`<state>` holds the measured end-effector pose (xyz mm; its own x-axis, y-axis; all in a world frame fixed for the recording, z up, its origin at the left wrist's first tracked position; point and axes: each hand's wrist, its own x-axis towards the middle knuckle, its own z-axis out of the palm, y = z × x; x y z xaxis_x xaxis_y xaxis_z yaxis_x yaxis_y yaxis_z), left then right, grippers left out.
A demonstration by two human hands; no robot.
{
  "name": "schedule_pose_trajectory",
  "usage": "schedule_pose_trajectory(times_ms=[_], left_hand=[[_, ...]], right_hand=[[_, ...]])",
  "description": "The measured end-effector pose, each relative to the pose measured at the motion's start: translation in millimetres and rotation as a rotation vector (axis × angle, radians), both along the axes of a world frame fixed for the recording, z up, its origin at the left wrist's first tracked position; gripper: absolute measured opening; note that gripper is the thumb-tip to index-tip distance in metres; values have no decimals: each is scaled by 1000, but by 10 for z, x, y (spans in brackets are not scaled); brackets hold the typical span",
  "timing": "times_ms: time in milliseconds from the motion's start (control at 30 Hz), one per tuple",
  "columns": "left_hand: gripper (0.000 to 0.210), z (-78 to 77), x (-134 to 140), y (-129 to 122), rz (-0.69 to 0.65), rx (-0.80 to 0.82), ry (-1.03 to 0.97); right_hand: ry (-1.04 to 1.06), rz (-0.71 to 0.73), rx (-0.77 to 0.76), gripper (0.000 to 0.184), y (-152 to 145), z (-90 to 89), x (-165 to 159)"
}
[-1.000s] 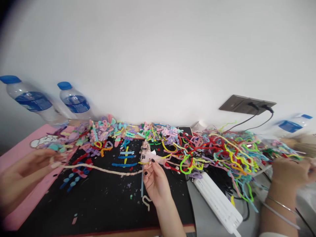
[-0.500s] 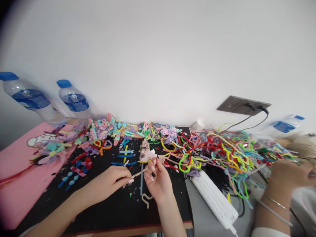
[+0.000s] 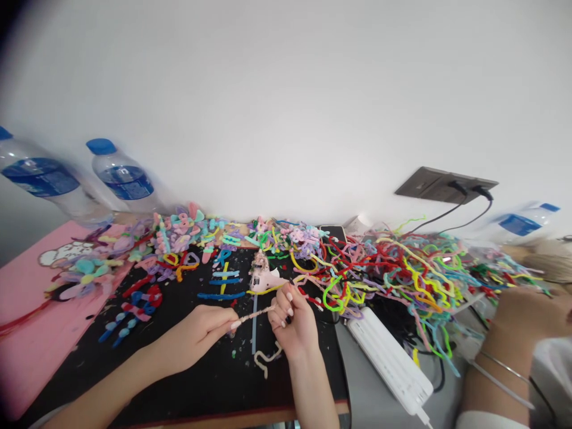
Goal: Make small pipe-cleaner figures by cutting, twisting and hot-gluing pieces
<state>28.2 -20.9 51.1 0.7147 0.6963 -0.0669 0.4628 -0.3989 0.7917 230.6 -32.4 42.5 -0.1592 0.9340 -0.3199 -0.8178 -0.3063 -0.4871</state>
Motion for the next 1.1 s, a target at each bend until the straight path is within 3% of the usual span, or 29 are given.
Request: schedule_pose_trajectory(times_ms=[167, 333, 500, 600, 767, 967, 1100], left_hand=[[34, 0, 2, 49, -30, 13, -15], [32, 108, 0, 174, 87, -86, -35], [29, 138, -62, 287, 157, -71, -39], [30, 92, -112, 332, 176, -53, -8], [31, 64, -219, 416, 159, 2, 17], [33, 213, -315, 575, 289, 50, 27], [33, 291, -283, 623, 316, 52, 18]], right_hand=[[-121, -67, 69, 29, 6, 30, 11], [-502, -45, 190, 13, -3, 115, 133], [-893, 64, 283, 33, -17, 109, 264], [-967, 121, 332, 34, -12, 118, 324], [-1088, 19, 429, 34, 40, 171, 456], [-1417, -31, 479, 38, 162, 103, 608], [-1452, -116, 489, 34, 155, 97, 577]])
